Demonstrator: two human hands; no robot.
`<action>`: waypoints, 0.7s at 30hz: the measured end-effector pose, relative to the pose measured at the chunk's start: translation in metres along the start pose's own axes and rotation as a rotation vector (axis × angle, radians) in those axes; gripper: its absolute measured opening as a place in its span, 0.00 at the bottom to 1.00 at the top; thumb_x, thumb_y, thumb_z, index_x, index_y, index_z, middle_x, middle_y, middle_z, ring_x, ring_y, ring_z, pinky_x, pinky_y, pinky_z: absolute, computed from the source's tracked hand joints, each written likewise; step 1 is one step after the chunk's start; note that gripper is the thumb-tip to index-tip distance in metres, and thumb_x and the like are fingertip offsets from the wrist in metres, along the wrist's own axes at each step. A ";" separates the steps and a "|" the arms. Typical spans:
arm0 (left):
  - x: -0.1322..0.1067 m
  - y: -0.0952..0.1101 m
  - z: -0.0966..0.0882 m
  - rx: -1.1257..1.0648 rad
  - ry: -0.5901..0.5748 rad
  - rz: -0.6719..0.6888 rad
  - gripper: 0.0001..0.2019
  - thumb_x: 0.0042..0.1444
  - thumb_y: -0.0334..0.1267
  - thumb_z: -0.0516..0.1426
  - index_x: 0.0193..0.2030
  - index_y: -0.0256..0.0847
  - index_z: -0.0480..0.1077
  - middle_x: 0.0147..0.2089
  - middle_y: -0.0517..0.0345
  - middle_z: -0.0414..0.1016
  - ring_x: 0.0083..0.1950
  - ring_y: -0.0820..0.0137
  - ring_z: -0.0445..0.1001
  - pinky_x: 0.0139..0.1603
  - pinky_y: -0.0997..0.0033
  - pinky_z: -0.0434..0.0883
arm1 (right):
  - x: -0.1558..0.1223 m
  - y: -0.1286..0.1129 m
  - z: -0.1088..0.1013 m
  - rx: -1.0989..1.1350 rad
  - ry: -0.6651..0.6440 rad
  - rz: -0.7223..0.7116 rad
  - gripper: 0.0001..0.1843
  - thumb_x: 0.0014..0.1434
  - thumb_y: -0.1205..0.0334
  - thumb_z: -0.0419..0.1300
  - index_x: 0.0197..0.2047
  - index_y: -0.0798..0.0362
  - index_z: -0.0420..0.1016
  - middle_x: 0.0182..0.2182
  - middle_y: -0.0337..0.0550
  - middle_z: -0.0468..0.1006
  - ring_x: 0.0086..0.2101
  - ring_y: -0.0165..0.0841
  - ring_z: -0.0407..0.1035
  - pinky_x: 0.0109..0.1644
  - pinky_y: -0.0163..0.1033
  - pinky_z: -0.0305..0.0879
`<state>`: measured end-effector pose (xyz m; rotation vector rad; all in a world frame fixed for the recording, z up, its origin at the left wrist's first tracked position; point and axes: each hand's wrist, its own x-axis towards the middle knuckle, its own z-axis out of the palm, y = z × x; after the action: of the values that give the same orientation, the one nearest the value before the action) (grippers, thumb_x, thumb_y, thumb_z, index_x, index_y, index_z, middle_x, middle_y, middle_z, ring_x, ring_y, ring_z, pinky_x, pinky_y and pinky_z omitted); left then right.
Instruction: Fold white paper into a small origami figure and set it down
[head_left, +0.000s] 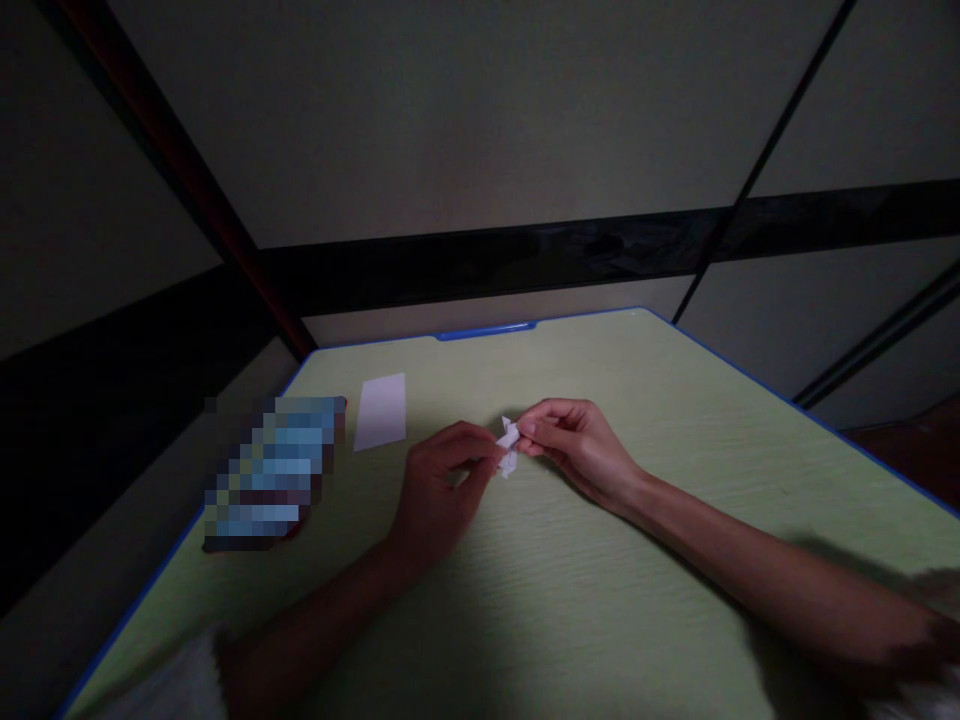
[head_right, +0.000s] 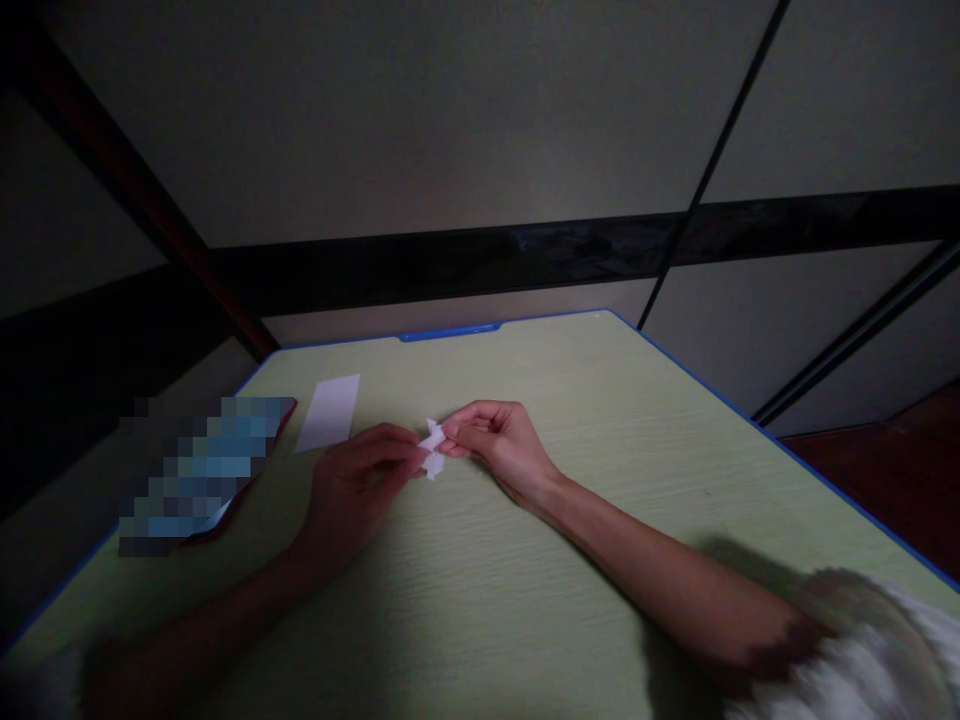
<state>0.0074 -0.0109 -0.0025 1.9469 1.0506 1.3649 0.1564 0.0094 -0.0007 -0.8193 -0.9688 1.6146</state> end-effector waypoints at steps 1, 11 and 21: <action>0.000 0.001 0.000 0.006 -0.003 -0.001 0.06 0.45 0.26 0.55 0.22 0.37 0.71 0.26 0.59 0.69 0.26 0.78 0.68 0.24 0.82 0.67 | 0.000 0.000 0.000 -0.015 0.007 -0.005 0.05 0.36 0.67 0.66 0.19 0.59 0.74 0.15 0.39 0.74 0.18 0.22 0.66 0.25 0.28 0.63; 0.001 -0.004 0.000 -0.369 0.011 -0.348 0.10 0.45 0.35 0.56 0.36 0.36 0.69 0.30 0.58 0.71 0.29 0.74 0.70 0.27 0.76 0.70 | -0.001 0.001 -0.001 -0.200 0.023 -0.077 0.05 0.39 0.66 0.63 0.20 0.59 0.72 0.11 0.34 0.67 0.14 0.20 0.57 0.17 0.27 0.49; 0.005 -0.005 0.003 -0.327 -0.121 -0.503 0.06 0.44 0.34 0.56 0.20 0.34 0.69 0.17 0.62 0.70 0.18 0.79 0.66 0.20 0.79 0.65 | 0.000 0.002 -0.002 -0.244 0.035 -0.143 0.05 0.40 0.66 0.63 0.23 0.58 0.73 0.20 0.37 0.73 0.21 0.23 0.63 0.28 0.32 0.58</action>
<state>0.0100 -0.0038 -0.0045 1.3870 1.0850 1.0445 0.1571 0.0096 -0.0031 -0.9177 -1.1877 1.3734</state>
